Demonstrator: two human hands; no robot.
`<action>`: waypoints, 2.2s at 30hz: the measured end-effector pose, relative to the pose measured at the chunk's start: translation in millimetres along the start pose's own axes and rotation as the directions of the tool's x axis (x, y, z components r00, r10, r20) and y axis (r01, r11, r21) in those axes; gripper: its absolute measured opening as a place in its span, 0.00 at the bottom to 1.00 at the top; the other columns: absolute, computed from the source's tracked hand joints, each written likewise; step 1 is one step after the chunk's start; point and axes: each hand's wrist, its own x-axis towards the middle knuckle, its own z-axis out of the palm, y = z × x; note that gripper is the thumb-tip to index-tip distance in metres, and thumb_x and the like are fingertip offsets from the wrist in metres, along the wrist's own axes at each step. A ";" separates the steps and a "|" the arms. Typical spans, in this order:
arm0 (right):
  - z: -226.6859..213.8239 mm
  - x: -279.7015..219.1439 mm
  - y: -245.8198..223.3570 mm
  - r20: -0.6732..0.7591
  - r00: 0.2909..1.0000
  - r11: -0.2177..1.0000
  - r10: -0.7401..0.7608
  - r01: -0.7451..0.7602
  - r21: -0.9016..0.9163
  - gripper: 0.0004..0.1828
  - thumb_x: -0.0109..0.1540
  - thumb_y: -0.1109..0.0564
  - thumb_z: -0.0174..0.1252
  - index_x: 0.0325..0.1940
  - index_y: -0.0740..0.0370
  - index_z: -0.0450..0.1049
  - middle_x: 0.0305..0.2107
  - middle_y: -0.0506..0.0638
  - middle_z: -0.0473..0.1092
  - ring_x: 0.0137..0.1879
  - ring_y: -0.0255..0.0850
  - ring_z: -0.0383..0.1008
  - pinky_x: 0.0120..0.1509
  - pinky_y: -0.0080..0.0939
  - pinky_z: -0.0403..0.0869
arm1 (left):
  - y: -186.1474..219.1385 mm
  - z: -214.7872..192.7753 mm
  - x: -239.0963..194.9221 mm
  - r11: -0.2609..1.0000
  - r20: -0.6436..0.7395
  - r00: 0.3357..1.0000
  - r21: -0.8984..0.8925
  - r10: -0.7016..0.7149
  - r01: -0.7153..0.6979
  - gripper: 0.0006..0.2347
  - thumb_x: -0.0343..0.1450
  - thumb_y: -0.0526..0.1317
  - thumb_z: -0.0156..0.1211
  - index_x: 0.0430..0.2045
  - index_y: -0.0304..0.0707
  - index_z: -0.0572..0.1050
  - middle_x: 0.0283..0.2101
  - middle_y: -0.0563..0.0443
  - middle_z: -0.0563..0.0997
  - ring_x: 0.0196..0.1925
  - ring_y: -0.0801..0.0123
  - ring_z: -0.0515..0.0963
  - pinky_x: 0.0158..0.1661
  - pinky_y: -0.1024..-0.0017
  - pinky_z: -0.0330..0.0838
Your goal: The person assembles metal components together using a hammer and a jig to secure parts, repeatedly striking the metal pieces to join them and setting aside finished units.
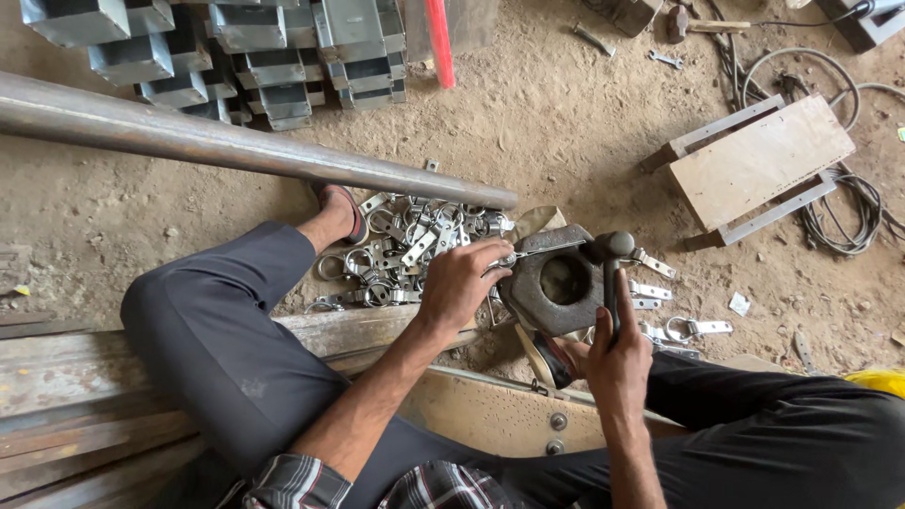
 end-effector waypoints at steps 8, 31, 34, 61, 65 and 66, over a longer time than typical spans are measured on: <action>0.0 1.1 -0.2 0.002 1.000 1.000 -0.006 0.006 0.029 0.29 0.71 0.59 0.49 0.78 0.52 0.58 0.14 0.53 0.69 0.15 0.35 0.64 0.16 0.41 0.61 | -1.5 -13.5 8.5 0.977 0.186 0.965 -0.075 -0.183 0.200 0.15 0.65 0.48 0.72 0.43 0.48 0.85 0.49 0.52 0.84 0.22 0.66 0.80 0.21 0.71 0.75; -25.6 -13.7 -7.9 -0.098 0.990 0.992 -0.106 0.112 0.053 0.27 0.73 0.56 0.47 0.78 0.52 0.59 0.38 0.59 0.78 0.21 0.35 0.70 0.22 0.40 0.72 | 43.4 14.1 -22.5 0.898 0.120 0.951 -0.313 -0.285 0.309 0.18 0.70 0.50 0.66 0.38 0.33 0.73 0.38 0.45 0.78 0.39 0.63 0.80 0.40 0.61 0.76; -20.4 -17.7 -16.6 -0.082 0.990 0.993 -0.113 0.115 0.026 0.27 0.73 0.57 0.47 0.78 0.52 0.58 0.35 0.60 0.78 0.20 0.35 0.72 0.22 0.40 0.74 | 42.5 15.7 -19.1 0.906 0.089 0.960 -0.319 -0.265 0.280 0.18 0.69 0.51 0.66 0.37 0.34 0.73 0.37 0.46 0.79 0.39 0.63 0.80 0.40 0.61 0.76; -30.5 -27.6 -22.8 -0.057 0.981 0.975 -0.186 0.192 0.113 0.27 0.74 0.59 0.47 0.79 0.51 0.58 0.29 0.55 0.76 0.27 0.33 0.75 0.30 0.41 0.74 | 41.3 -8.3 -24.9 0.857 0.196 0.925 -0.353 -0.325 0.376 0.17 0.66 0.48 0.70 0.36 0.33 0.74 0.36 0.45 0.80 0.39 0.62 0.80 0.41 0.63 0.73; -15.9 -27.9 -29.7 0.026 0.988 0.988 -0.152 0.150 0.043 0.30 0.70 0.59 0.49 0.78 0.51 0.61 0.23 0.58 0.74 0.22 0.38 0.69 0.26 0.45 0.68 | 43.2 0.8 -24.0 0.858 0.128 0.952 -0.413 -0.278 0.306 0.18 0.70 0.50 0.68 0.38 0.32 0.72 0.38 0.45 0.79 0.40 0.63 0.79 0.42 0.64 0.74; -14.1 -27.8 -31.2 0.034 0.992 0.988 -0.124 0.120 0.100 0.30 0.70 0.59 0.49 0.78 0.52 0.60 0.26 0.58 0.76 0.23 0.37 0.72 0.25 0.44 0.71 | 43.5 2.1 -27.2 0.865 0.092 0.961 -0.419 -0.263 0.277 0.18 0.71 0.50 0.67 0.39 0.33 0.72 0.39 0.45 0.79 0.41 0.64 0.79 0.43 0.65 0.74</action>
